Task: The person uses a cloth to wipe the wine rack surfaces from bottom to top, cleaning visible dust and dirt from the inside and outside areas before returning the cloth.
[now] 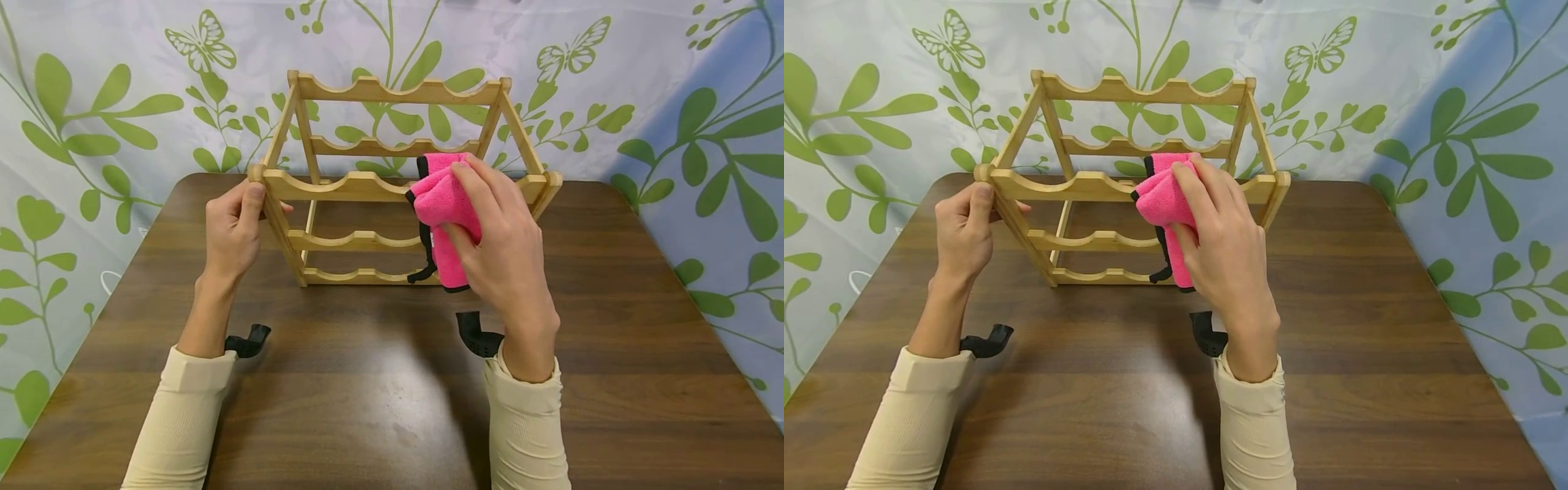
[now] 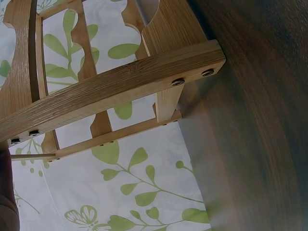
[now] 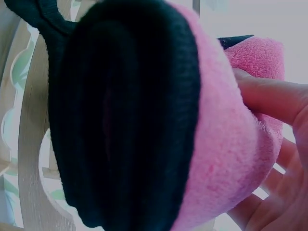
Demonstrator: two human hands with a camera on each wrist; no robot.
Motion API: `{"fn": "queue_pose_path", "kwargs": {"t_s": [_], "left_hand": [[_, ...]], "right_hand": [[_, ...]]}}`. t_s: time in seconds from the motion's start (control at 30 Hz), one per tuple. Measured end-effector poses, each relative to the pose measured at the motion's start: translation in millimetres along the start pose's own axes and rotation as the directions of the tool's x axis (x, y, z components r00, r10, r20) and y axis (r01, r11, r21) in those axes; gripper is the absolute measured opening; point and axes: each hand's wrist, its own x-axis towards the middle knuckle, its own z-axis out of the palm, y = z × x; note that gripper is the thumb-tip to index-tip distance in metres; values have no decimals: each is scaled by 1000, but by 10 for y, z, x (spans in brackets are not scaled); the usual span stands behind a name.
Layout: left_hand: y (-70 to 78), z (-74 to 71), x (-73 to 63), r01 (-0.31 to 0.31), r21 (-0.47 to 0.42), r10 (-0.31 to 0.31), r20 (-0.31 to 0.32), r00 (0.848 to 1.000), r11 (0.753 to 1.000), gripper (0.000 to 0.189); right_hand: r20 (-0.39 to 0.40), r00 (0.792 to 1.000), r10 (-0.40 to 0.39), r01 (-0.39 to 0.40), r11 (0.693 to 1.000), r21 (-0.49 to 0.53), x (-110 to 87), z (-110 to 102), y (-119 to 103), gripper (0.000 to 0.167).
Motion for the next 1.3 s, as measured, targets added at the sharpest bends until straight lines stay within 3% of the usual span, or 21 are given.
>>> {"fn": "queue_pose_path", "kwargs": {"t_s": [1.07,1.3], "left_hand": [[-22,7,-5,-1,38,2,-3,1000,999,34],[-14,7,0,2,33,-2,-10,1000,999,36]], "right_hand": [[-4,995,103,-103,991,-88,-61,-259,167,61],[-94,983,159,-170,978,-121,-76,-306,168,52]]}}
